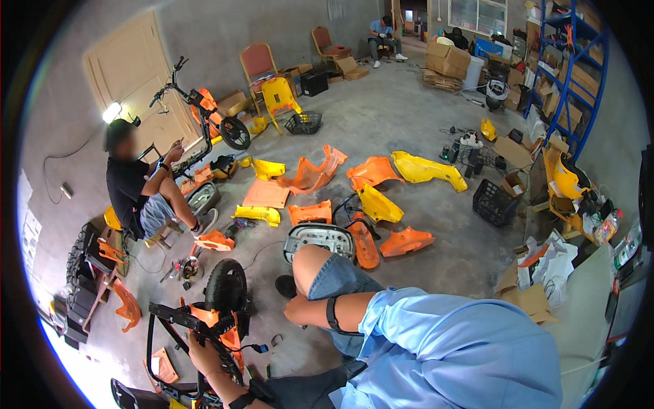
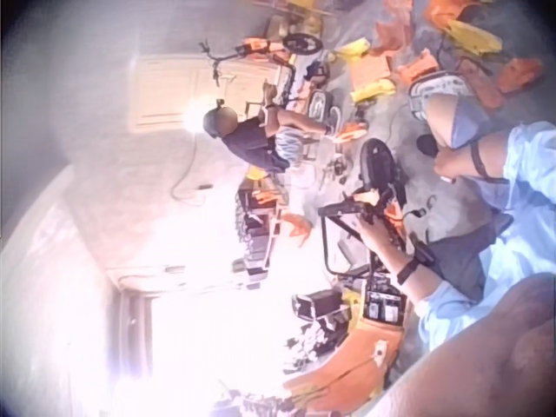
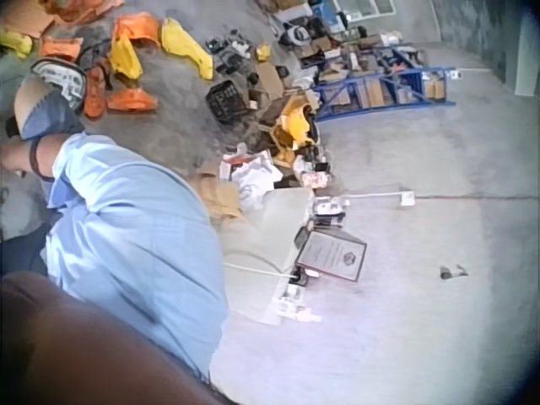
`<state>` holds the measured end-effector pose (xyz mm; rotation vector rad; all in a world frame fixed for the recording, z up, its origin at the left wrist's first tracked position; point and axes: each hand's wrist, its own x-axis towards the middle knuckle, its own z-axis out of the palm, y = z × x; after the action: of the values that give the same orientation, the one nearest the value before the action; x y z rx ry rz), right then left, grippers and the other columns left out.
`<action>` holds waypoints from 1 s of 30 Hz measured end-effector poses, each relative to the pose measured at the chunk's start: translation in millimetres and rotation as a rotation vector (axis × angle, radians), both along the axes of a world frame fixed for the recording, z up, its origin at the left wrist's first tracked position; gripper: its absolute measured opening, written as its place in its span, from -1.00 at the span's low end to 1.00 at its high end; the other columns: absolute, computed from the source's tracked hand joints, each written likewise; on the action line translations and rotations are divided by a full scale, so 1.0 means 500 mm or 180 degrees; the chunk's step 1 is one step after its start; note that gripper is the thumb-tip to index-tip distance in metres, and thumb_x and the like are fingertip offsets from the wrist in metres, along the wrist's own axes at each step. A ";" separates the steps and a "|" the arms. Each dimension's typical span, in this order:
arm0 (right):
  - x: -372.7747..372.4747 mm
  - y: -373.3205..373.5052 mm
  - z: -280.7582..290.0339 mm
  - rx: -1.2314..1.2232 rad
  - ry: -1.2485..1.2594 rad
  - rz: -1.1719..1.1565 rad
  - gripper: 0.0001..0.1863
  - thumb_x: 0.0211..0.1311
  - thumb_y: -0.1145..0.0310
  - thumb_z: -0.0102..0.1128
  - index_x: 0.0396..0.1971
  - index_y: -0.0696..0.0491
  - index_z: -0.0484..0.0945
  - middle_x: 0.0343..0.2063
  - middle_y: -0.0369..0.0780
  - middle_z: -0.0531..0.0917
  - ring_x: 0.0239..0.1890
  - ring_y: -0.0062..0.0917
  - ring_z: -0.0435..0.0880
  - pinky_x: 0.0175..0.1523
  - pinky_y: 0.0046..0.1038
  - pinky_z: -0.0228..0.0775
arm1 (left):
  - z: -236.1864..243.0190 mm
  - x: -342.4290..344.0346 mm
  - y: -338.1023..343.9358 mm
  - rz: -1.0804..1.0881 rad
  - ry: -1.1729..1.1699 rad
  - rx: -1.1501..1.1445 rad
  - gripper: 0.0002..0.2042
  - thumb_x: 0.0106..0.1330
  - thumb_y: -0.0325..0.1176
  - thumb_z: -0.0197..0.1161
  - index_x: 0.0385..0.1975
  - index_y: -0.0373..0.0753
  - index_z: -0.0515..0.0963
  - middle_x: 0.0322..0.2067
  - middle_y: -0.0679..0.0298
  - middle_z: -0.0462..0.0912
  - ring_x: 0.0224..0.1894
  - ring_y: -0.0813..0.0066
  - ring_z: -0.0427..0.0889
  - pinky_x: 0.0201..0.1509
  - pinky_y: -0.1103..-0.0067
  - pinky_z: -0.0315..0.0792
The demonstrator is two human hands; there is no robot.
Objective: Repairing or assembling a motorcycle frame and internal components using a socket wrench.
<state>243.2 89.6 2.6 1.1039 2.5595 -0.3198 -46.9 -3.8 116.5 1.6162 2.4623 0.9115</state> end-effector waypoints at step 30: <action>-0.027 -0.011 -0.029 -0.0247 -0.0769 0.0397 -0.62 0.06 0.41 0.46 -0.04 -0.05 0.78 -0.02 -0.24 0.78 0.02 -0.33 0.76 -0.09 -0.22 0.65 | -0.014 -0.023 0.010 -0.0357 -0.0430 0.0336 -0.64 0.03 -0.74 0.26 -0.11 -0.42 0.53 -0.22 -0.01 0.75 -0.15 0.05 0.75 -0.03 0.38 0.55</action>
<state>229.5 84.2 -12.1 0.8919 2.3677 -0.2365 -58.3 1.3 109.6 1.6456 2.2458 1.1114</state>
